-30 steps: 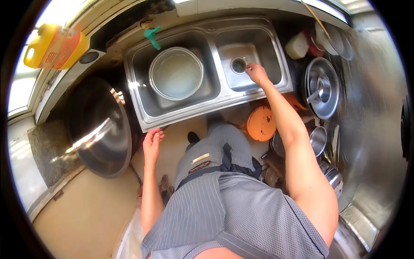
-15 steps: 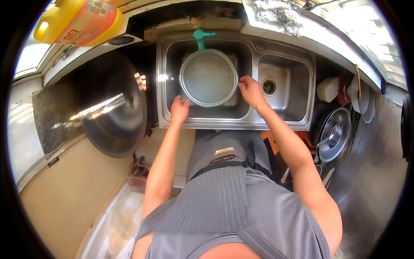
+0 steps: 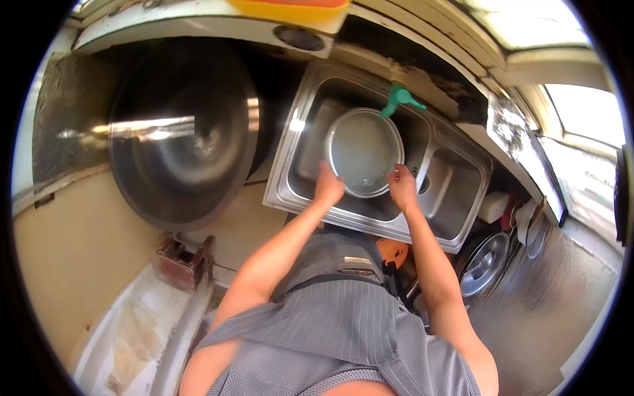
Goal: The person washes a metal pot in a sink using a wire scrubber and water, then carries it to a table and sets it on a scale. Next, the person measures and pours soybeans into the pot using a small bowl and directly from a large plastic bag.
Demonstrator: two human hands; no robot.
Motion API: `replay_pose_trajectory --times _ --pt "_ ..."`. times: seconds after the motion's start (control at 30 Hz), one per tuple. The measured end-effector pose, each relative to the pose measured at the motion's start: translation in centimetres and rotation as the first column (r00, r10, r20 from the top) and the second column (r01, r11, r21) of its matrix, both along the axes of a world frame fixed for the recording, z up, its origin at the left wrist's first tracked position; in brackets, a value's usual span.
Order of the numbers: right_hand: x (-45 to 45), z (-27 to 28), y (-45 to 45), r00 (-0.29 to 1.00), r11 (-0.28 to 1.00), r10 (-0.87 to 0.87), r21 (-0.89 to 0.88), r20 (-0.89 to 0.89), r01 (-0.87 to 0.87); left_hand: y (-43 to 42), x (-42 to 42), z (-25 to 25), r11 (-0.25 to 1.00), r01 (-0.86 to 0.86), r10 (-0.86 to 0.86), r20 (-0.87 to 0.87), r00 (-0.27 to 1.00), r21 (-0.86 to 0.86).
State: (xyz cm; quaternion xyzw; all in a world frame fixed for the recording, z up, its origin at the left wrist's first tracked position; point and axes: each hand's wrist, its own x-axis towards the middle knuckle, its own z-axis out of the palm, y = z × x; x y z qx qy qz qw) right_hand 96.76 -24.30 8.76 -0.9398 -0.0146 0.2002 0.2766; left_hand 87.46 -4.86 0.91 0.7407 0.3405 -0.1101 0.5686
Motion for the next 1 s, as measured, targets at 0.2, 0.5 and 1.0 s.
replay_pose_trajectory --times 0.2,0.5,1.0 --pt "2.2 5.8 3.6 0.979 0.999 0.028 0.025 0.204 -0.034 -1.0 -0.2 3.5 0.994 0.08 -0.073 -0.09 0.993 0.076" --pt "5.1 25.8 1.3 0.461 0.985 0.172 -0.149 0.871 -0.086 4.2 1.8 2.3 0.975 0.032 -0.076 -0.195 0.978 -0.222" --pt "6.8 29.6 0.7 0.488 0.984 0.169 -0.119 0.856 -0.131 4.6 2.0 2.7 0.96 0.004 -0.039 -0.12 0.992 -0.282"
